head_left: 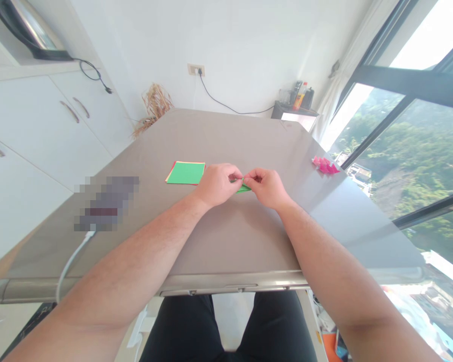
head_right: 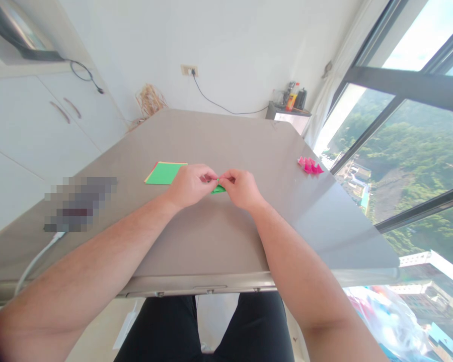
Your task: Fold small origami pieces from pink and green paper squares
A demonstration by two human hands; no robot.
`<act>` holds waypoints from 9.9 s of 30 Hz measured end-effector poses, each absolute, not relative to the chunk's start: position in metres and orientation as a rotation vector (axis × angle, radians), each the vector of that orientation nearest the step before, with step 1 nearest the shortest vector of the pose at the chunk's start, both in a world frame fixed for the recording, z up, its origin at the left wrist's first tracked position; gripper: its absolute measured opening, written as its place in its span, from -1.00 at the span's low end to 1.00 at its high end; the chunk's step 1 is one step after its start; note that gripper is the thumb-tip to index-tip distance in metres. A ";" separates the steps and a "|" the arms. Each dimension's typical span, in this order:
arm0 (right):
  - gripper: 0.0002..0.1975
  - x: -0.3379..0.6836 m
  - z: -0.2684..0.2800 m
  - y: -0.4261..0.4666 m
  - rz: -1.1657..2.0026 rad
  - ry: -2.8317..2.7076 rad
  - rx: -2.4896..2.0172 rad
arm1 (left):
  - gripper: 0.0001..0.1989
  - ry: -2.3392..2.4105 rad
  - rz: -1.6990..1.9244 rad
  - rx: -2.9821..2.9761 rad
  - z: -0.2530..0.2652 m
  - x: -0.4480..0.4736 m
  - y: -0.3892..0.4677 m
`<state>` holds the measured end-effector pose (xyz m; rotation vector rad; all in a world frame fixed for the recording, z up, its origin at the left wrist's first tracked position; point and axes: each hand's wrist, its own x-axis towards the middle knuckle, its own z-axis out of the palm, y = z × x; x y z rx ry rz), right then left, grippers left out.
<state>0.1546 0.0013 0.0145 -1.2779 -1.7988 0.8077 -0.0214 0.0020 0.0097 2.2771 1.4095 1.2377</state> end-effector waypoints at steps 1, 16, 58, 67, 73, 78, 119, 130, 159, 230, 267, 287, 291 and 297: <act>-0.84 0.155 0.015 0.001 0.808 -1.799 -1.282 | -0.94 1.415 1.232 2.270 0.010 -0.021 0.002; -0.82 0.158 0.008 0.007 0.835 -1.790 -1.273 | -0.89 1.394 1.194 2.207 0.010 -0.022 0.002; -0.89 0.157 0.018 0.003 0.842 -1.559 -1.323 | -0.78 0.962 1.190 1.302 0.012 -0.024 0.006; -0.93 0.154 0.015 0.002 0.866 -1.529 -1.273 | -0.73 1.020 1.142 1.204 0.007 -0.024 0.009; -0.91 0.154 0.012 0.000 0.888 -1.573 -1.219 | -0.67 1.051 1.218 1.282 0.005 -0.022 0.009; -0.90 0.152 0.013 -0.001 0.752 -1.619 -1.272 | -0.65 1.066 1.251 1.297 0.005 -0.019 0.009; -0.86 0.149 0.008 -0.001 0.566 -1.704 -1.179 | -0.86 0.941 1.230 1.109 0.008 -0.015 0.008; -0.88 0.150 0.011 -0.003 0.563 -1.640 -1.214 | -0.83 0.885 1.229 1.176 0.009 -0.020 0.006; -0.89 0.153 0.014 -0.003 0.442 -1.733 -1.269 | -0.84 1.189 1.273 1.633 0.008 -0.020 0.004; -0.80 0.141 0.010 -0.005 -0.069 -1.909 -1.324 | -0.83 1.174 1.397 1.678 0.013 -0.017 0.002; -0.78 0.142 0.023 -0.010 1.068 -1.567 -1.170 | -0.77 0.862 1.529 1.305 0.015 -0.020 0.004; -0.69 0.144 0.018 -0.009 0.970 -1.503 -1.174 | -0.69 1.008 1.486 1.341 0.013 -0.015 0.004; -0.70 0.144 0.017 -0.009 0.973 -1.508 -1.170 | -0.74 1.024 1.517 1.322 0.014 -0.013 0.003; -0.71 0.143 0.017 -0.008 0.997 -1.497 -1.157 | -0.75 1.009 1.520 1.316 0.016 -0.011 0.001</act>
